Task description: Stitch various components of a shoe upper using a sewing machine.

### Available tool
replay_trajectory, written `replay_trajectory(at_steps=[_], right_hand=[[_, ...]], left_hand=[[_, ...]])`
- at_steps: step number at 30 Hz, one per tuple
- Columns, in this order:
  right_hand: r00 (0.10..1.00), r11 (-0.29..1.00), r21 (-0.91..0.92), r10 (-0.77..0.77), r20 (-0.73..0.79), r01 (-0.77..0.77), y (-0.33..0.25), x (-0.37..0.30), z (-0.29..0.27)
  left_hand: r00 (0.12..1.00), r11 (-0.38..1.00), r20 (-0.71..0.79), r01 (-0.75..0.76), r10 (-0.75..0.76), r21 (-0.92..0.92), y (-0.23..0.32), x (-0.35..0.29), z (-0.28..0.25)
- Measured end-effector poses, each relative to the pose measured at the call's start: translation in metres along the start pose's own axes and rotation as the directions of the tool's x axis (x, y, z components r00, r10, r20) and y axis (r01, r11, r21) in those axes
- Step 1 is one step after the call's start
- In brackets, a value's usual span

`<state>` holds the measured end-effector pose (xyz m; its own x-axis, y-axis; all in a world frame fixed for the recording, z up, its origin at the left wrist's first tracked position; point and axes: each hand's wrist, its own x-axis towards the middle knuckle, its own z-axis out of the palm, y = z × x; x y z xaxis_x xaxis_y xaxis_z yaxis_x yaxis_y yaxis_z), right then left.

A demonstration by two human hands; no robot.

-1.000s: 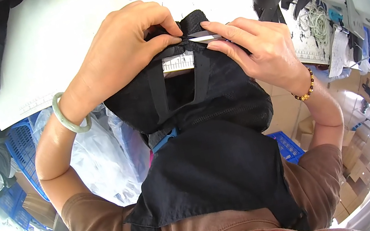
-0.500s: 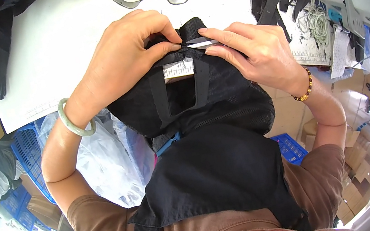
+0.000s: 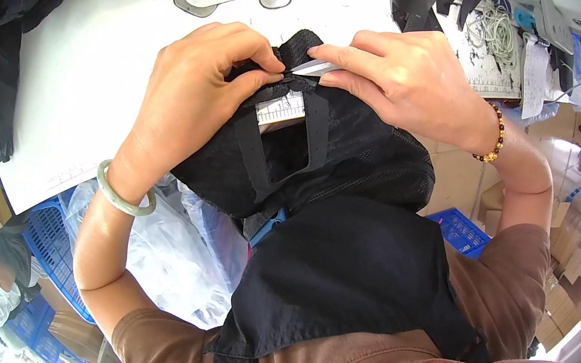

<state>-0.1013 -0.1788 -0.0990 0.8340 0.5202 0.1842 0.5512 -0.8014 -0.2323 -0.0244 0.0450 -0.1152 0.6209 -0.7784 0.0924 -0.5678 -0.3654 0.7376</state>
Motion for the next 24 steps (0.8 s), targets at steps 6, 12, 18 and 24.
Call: replay_trajectory(at_steps=[6, 12, 18, 24], right_hand=[[0.998, 0.999, 0.003, 0.036, 0.048, -0.036, -0.005, 0.001, -0.003], [0.997, 0.998, -0.009, 0.063, 0.046, -0.063, -0.007, -0.002, 0.002], [0.998, 1.0, 0.005, 0.027, -0.06, -0.027, 0.002, -0.009, 0.016], [0.994, 0.998, 0.059, 0.037, -0.104, -0.031, 0.002, -0.011, 0.018]], left_hand=[[1.0, 1.0, 0.003, -0.015, 0.015, -0.004, 0.0, -0.001, 0.0], [0.998, 0.997, 0.012, -0.067, 0.066, 0.041, -0.001, 0.0, -0.001], [0.981, 0.974, 0.024, -0.192, 0.191, 0.121, -0.002, -0.004, -0.001], [0.993, 0.984, -0.002, -0.113, 0.115, 0.134, 0.003, -0.009, 0.002]])
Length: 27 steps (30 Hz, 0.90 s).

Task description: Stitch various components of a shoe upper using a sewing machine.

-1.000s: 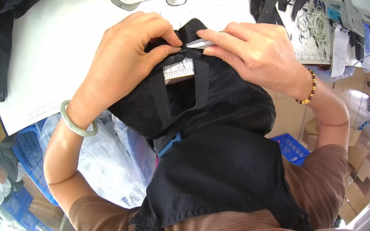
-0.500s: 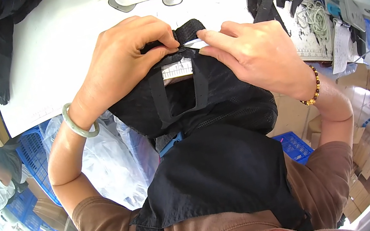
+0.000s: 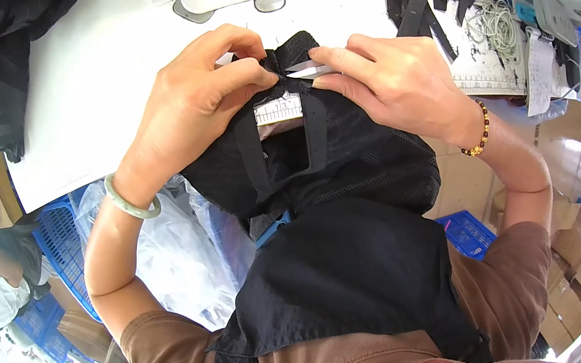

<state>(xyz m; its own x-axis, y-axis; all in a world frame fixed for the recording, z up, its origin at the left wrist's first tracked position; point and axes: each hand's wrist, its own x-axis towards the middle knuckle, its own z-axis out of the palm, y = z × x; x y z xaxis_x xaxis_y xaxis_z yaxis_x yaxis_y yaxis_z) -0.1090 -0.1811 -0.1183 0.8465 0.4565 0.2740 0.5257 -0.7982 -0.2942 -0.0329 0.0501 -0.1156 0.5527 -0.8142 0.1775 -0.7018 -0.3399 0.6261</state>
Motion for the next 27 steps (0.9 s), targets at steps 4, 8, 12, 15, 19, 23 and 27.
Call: replay_trajectory(at_steps=[4, 8, 12, 15, 19, 23, 27], right_hand=[[0.999, 0.998, -0.035, -0.045, -0.019, 0.044, -0.001, 0.001, 0.001], [0.998, 0.994, -0.103, -0.045, -0.037, 0.041, -0.007, -0.001, 0.003], [0.999, 0.985, -0.169, -0.032, 0.039, 0.038, -0.012, 0.002, -0.002], [0.995, 0.984, -0.177, -0.02, 0.099, 0.038, -0.013, 0.002, -0.003], [0.999, 0.988, -0.148, -0.036, 0.027, 0.039, -0.008, -0.001, 0.006], [0.999, 0.998, -0.058, -0.039, -0.035, 0.037, -0.006, -0.003, 0.006], [0.997, 0.995, -0.083, -0.052, -0.054, 0.047, -0.007, -0.001, 0.008]], left_hand=[[1.0, 1.0, -0.013, 0.005, -0.005, -0.008, -0.002, 0.0, 0.001], [0.999, 1.0, -0.023, -0.021, 0.021, -0.003, -0.004, 0.001, 0.0], [0.997, 0.997, 0.0, -0.072, 0.072, -0.005, -0.006, 0.003, -0.001], [0.999, 0.994, 0.024, -0.029, 0.032, -0.102, -0.007, 0.002, -0.002], [0.997, 0.985, 0.079, -0.014, 0.028, -0.171, -0.013, 0.002, -0.004], [0.998, 0.98, 0.057, -0.011, 0.023, -0.197, -0.014, 0.0, -0.002], [0.998, 0.983, 0.058, -0.001, 0.012, -0.181, -0.012, -0.001, -0.003]])
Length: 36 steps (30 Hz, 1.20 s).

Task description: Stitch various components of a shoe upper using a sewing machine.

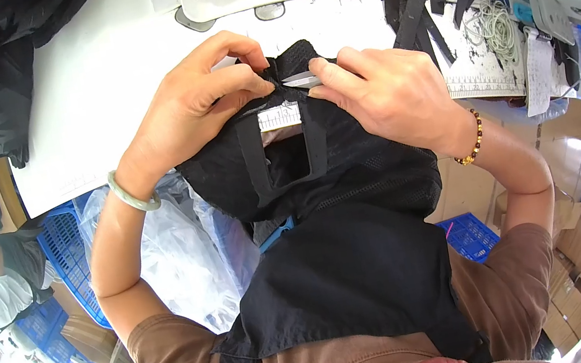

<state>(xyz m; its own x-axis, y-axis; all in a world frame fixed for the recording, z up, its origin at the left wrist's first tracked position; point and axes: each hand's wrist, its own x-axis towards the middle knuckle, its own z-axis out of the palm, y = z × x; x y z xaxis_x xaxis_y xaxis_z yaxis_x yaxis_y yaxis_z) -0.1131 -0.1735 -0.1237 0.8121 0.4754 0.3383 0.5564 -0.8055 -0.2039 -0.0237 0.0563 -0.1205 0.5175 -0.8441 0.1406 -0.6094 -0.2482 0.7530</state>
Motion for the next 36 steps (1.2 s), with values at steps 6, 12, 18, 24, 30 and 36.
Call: replay_trajectory(at_steps=[6, 12, 18, 24, 30, 36], right_hand=[[1.0, 1.0, -0.006, -0.005, 0.026, 0.005, 0.0, 0.004, -0.004], [0.998, 0.999, 0.041, 0.004, 0.058, -0.006, 0.001, 0.006, -0.005], [0.994, 0.998, -0.053, 0.024, 0.102, -0.018, -0.003, 0.012, -0.007], [0.989, 0.994, 0.099, 0.036, 0.144, -0.051, 0.004, 0.013, -0.012], [0.985, 0.999, 0.033, 0.019, 0.173, -0.025, 0.001, 0.014, -0.013], [0.986, 0.998, -0.015, 0.062, 0.156, -0.061, -0.007, 0.01, -0.011]], left_hand=[[1.0, 1.0, -0.006, 0.003, -0.003, -0.006, -0.001, 0.0, 0.0], [1.0, 1.0, -0.01, -0.005, 0.005, -0.005, -0.002, 0.001, -0.001], [1.0, 1.0, -0.027, -0.013, 0.013, -0.01, -0.002, 0.001, 0.001], [0.999, 1.0, -0.033, 0.006, -0.006, 0.002, 0.0, -0.001, 0.003], [1.0, 1.0, -0.024, 0.003, -0.002, 0.008, 0.0, -0.001, 0.002], [1.0, 1.0, -0.008, -0.018, 0.019, 0.016, 0.001, 0.0, 0.001]])
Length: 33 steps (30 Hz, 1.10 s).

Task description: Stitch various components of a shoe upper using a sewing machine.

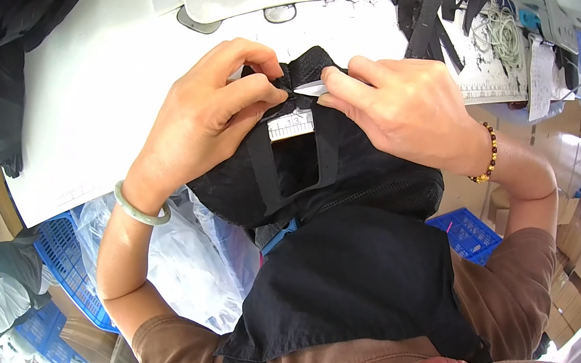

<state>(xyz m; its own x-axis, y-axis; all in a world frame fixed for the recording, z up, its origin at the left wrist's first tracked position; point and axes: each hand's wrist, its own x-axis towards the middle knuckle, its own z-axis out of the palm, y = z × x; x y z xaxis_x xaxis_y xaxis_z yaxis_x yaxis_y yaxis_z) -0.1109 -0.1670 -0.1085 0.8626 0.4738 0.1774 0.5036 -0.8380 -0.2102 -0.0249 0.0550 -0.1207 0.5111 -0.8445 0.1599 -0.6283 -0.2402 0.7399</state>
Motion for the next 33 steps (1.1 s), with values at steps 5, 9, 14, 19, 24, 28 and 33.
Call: replay_trajectory(at_steps=[5, 9, 14, 19, 24, 28, 33], right_hand=[[0.999, 0.999, 0.03, -0.009, -0.034, 0.01, 0.003, 0.0, 0.004], [0.999, 0.999, 0.008, -0.03, -0.039, 0.031, 0.005, -0.003, 0.007], [0.998, 0.994, -0.103, -0.045, -0.052, 0.039, 0.002, -0.009, 0.007], [0.996, 0.989, -0.144, -0.037, -0.079, 0.025, -0.001, -0.009, 0.012], [0.992, 0.988, -0.15, -0.053, -0.114, 0.036, -0.003, -0.009, 0.015], [0.988, 0.989, -0.142, -0.057, -0.143, 0.037, -0.003, -0.008, 0.015], [0.986, 0.99, -0.134, -0.06, -0.153, 0.04, 0.0, -0.009, 0.018]], left_hand=[[0.999, 0.999, 0.023, -0.022, 0.023, -0.049, -0.003, 0.002, -0.003], [0.999, 0.999, 0.04, -0.023, 0.025, -0.048, -0.004, 0.0, -0.004], [0.957, 0.931, -0.238, -0.071, 0.165, 0.359, 0.023, -0.005, 0.005], [0.964, 0.912, -0.264, 0.098, 0.012, 0.399, 0.048, -0.004, 0.022], [0.943, 0.871, -0.251, 0.305, -0.22, 0.385, 0.042, 0.01, 0.03], [0.909, 0.808, -0.214, 0.415, -0.357, 0.417, 0.044, 0.017, 0.029], [0.823, 0.799, -0.237, 0.563, -0.517, 0.212, 0.049, 0.014, 0.025]])
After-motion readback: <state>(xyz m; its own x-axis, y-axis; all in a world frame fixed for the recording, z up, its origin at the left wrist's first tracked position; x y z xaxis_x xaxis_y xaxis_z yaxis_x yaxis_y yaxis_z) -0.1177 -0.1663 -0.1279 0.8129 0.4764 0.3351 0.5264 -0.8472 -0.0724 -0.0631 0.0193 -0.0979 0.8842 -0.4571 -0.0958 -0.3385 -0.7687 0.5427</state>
